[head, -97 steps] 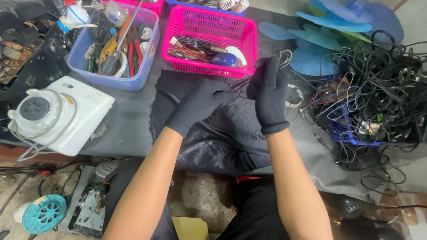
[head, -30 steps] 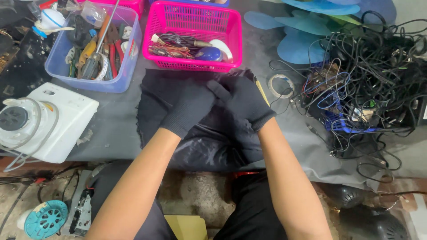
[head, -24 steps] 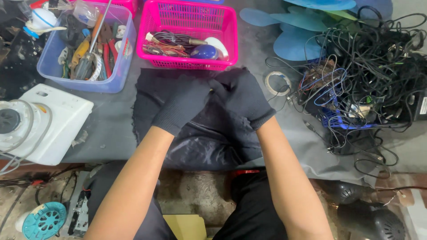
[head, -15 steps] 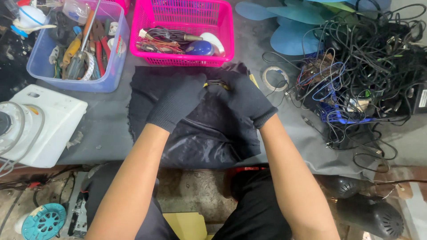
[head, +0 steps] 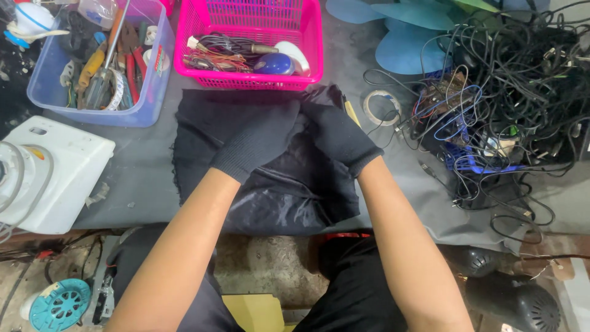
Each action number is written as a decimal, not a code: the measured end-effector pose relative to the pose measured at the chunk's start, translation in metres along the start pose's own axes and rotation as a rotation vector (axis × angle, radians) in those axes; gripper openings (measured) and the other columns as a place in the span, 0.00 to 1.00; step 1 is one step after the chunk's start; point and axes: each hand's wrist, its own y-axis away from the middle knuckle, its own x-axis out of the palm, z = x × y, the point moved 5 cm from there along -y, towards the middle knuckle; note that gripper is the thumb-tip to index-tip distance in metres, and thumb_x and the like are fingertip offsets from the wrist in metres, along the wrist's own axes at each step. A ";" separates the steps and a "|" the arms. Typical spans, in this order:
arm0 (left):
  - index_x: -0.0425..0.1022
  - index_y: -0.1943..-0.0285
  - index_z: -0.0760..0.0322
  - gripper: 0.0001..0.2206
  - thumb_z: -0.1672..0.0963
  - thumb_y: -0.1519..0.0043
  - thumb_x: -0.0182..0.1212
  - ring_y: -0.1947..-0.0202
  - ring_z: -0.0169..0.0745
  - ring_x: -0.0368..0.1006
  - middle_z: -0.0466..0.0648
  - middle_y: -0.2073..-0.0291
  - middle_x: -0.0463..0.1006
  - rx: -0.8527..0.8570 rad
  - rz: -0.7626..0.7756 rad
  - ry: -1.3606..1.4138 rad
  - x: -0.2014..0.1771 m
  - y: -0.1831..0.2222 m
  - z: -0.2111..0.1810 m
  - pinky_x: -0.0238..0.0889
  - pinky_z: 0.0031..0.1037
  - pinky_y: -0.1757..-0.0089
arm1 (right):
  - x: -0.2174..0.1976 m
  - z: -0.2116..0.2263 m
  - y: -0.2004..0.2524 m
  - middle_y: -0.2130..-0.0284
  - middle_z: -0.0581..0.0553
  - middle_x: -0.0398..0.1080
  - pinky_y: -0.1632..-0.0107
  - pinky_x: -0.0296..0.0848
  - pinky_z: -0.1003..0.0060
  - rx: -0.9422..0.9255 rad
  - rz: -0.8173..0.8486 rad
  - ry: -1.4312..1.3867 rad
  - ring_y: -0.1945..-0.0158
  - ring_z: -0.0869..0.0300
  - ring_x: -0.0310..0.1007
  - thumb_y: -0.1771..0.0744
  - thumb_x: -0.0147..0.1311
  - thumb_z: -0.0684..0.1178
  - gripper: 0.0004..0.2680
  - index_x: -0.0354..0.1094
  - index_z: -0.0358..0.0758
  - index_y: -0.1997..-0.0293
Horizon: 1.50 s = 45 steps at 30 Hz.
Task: Untangling and sorting a large pile of electronic cables and wires on a workbench
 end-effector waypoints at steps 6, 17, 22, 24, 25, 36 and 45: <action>0.73 0.59 0.59 0.14 0.47 0.31 0.55 0.76 0.43 0.80 0.42 0.80 0.78 -0.067 0.081 0.304 0.048 -0.002 -0.002 0.70 0.31 0.67 | 0.018 -0.041 0.006 0.65 0.39 0.77 0.50 0.74 0.51 0.211 0.022 -0.120 0.52 0.42 0.77 0.29 0.46 0.60 0.13 0.73 0.44 0.54; 0.71 0.64 0.45 0.09 0.46 0.34 0.57 0.76 0.30 0.75 0.33 0.76 0.76 0.000 0.003 -0.097 0.056 -0.005 -0.003 0.65 0.22 0.72 | 0.012 -0.155 0.028 0.62 0.48 0.77 0.48 0.74 0.51 0.458 -0.268 0.108 0.51 0.49 0.77 0.30 0.50 0.67 0.15 0.74 0.49 0.53; 0.68 0.62 0.41 0.08 0.45 0.37 0.58 0.87 0.25 0.69 0.29 0.85 0.68 -0.079 -0.059 -0.001 0.082 -0.006 -0.003 0.62 0.19 0.80 | 0.007 -0.202 0.042 0.62 0.36 0.77 0.49 0.73 0.49 0.416 -0.449 0.086 0.53 0.40 0.76 0.32 0.56 0.45 0.06 0.75 0.37 0.52; 0.67 0.66 0.45 0.11 0.46 0.33 0.56 0.88 0.29 0.70 0.31 0.87 0.68 -0.066 -0.107 0.079 0.087 -0.005 -0.001 0.60 0.17 0.80 | 0.013 -0.230 0.047 0.60 0.41 0.77 0.48 0.73 0.55 0.475 -0.474 -0.070 0.50 0.47 0.76 0.33 0.57 0.47 0.07 0.75 0.45 0.53; 0.67 0.66 0.45 0.11 0.46 0.33 0.56 0.88 0.29 0.70 0.31 0.87 0.68 -0.070 -0.100 0.082 0.087 -0.003 -0.002 0.60 0.17 0.80 | 0.017 -0.237 0.048 0.60 0.41 0.77 0.48 0.73 0.55 0.477 -0.465 -0.073 0.50 0.47 0.76 0.33 0.57 0.47 0.07 0.75 0.45 0.53; 0.69 0.67 0.46 0.12 0.45 0.33 0.58 0.88 0.28 0.69 0.33 0.86 0.69 -0.075 -0.131 0.060 0.066 -0.007 0.000 0.61 0.18 0.80 | 0.036 -0.265 0.042 0.66 0.48 0.79 0.55 0.78 0.59 0.623 -0.427 0.048 0.55 0.52 0.79 0.38 0.66 0.50 0.07 0.79 0.50 0.59; 0.71 0.63 0.46 0.12 0.44 0.32 0.56 0.83 0.29 0.75 0.35 0.84 0.73 -0.124 -0.187 0.082 0.065 -0.007 -0.003 0.68 0.20 0.74 | 0.014 -0.214 0.040 0.66 0.45 0.79 0.57 0.79 0.59 0.613 -0.430 0.069 0.56 0.50 0.80 0.39 0.65 0.48 0.08 0.80 0.46 0.58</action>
